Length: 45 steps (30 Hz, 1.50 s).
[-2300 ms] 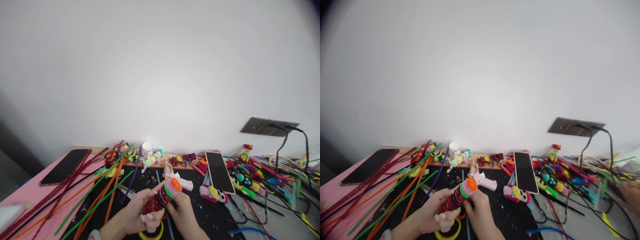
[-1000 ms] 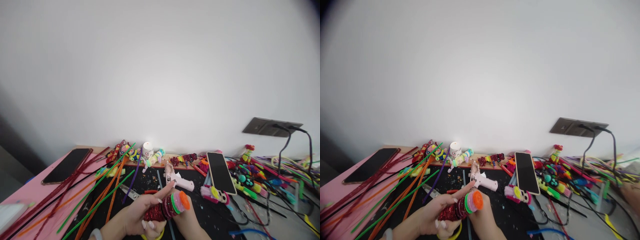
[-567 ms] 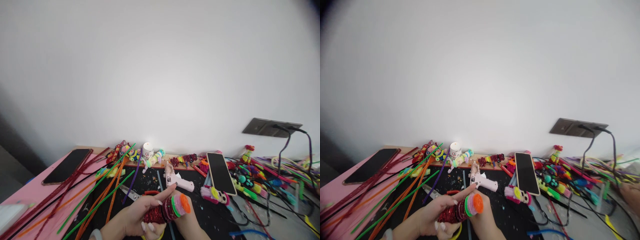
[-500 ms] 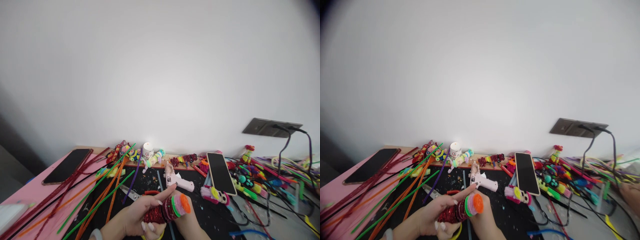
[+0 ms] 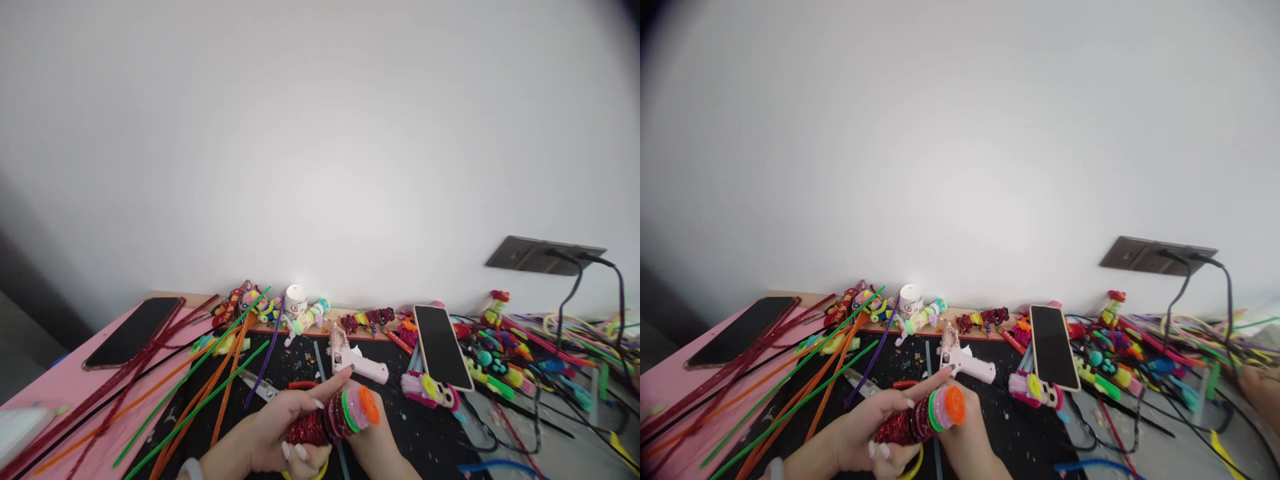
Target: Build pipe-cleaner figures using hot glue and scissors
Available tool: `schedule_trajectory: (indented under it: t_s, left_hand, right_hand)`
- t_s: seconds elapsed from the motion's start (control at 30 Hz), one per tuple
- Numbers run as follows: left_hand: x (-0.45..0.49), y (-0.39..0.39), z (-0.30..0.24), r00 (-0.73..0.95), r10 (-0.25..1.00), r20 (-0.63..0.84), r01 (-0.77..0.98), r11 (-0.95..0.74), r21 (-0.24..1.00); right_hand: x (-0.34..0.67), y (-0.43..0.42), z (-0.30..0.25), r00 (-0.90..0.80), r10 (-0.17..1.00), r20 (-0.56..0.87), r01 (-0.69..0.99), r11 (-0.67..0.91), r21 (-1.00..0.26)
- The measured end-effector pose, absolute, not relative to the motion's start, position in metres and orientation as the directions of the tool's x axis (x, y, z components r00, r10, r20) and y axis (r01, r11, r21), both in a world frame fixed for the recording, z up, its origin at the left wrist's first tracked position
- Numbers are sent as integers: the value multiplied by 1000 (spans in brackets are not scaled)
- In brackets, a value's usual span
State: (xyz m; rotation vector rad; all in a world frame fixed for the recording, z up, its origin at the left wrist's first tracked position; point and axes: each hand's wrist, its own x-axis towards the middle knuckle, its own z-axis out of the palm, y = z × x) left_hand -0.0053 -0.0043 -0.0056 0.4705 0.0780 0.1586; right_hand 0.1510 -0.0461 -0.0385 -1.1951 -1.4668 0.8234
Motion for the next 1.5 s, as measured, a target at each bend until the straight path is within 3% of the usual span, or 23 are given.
schedule_trajectory:
  t_s: [0.13, 0.5, 0.8, 1.0, 1.17, 1.5]
  left_hand:
    - [-5, -3, -7, 982, 173, -70, -126, 891, 437]
    - [-6, -4, -5, 982, 190, -21, -155, 856, 493]
    - [-9, -2, -8, 986, 169, 4, -147, 846, 512]
    - [-10, 0, -10, 953, 302, -31, -252, 844, 474]
    - [-11, 4, -8, 918, 393, -58, -329, 833, 445]
    - [-11, 9, -3, 831, 550, -85, -451, 754, 478]
  right_hand:
    - [152, -46, -31, -24, 969, 248, 191, 247, -950]
    - [154, -48, -27, -37, 961, 273, 224, 274, -935]
    - [155, -45, -23, -73, 912, 404, 412, 397, -820]
    - [155, -43, -17, -74, 896, 439, 572, 398, -717]
    - [156, -44, -12, -76, 937, 340, 549, 324, -770]
    - [159, -44, -13, -50, 915, 401, 531, 365, -765]
